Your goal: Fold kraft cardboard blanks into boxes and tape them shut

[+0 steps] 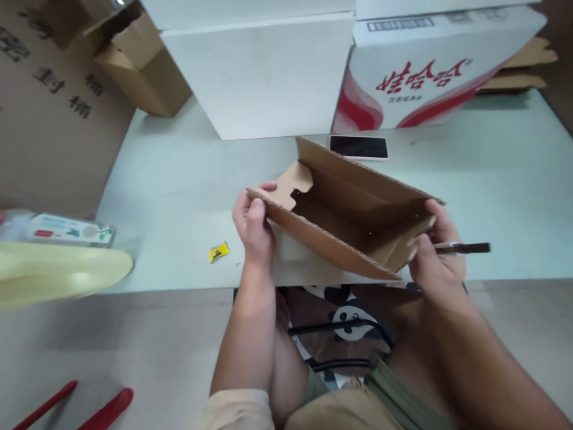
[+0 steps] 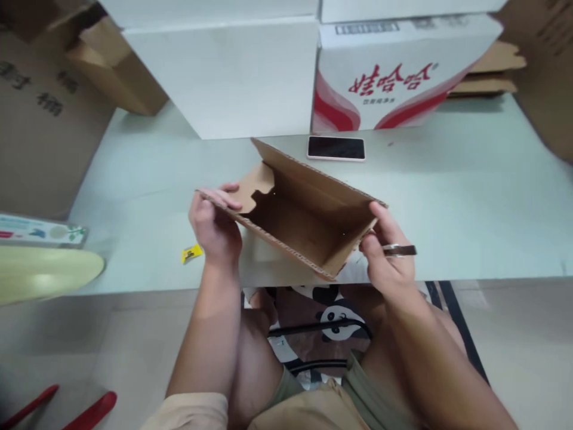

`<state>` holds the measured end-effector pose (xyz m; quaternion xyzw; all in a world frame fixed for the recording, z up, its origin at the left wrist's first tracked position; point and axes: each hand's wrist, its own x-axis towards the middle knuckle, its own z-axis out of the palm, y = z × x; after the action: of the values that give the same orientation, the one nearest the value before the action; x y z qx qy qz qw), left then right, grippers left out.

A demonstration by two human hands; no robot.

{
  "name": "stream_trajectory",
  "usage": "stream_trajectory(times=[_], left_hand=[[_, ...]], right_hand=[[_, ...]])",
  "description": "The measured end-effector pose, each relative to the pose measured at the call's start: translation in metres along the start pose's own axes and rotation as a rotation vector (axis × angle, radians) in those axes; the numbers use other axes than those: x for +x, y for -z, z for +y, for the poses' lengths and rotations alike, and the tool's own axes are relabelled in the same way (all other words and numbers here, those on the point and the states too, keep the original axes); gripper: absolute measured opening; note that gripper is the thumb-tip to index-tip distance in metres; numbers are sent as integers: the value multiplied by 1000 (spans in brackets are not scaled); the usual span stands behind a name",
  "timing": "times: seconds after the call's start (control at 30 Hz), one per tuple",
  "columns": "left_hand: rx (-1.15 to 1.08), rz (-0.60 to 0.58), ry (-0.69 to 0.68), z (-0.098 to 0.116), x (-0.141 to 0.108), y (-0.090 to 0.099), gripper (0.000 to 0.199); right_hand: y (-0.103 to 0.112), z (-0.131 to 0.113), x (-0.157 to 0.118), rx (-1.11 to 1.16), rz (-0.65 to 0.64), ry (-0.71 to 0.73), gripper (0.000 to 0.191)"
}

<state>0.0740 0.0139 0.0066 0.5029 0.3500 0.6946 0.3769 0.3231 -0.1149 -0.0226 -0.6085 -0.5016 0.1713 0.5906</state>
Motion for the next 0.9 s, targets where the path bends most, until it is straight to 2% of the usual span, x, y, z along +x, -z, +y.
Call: stream_trajectory(times=[0.17, 0.3, 0.47, 0.57, 0.67, 0.77, 0.9], left_hand=[[28, 22, -64, -1, 8, -17, 36], [44, 21, -67, -1, 10, -20, 36], [18, -14, -51, 4, 10, -20, 37], [18, -21, -47, 6, 5, -18, 47], [62, 6, -51, 12, -6, -17, 57], [106, 12, -27, 20, -24, -19, 58], [219, -11, -6, 27, -46, -24, 55]], right_hand=[[7, 4, 12, 51, -154, 176, 45], [-1, 0, 23, 122, -129, 278, 44], [-13, -3, 29, 221, -103, 309, 39], [-18, -2, 27, 328, -74, 308, 32], [-18, -3, 23, 473, -72, 233, 38], [-6, -8, 18, 505, -122, 137, 40], [18, -15, 14, 423, -131, 78, 20]])
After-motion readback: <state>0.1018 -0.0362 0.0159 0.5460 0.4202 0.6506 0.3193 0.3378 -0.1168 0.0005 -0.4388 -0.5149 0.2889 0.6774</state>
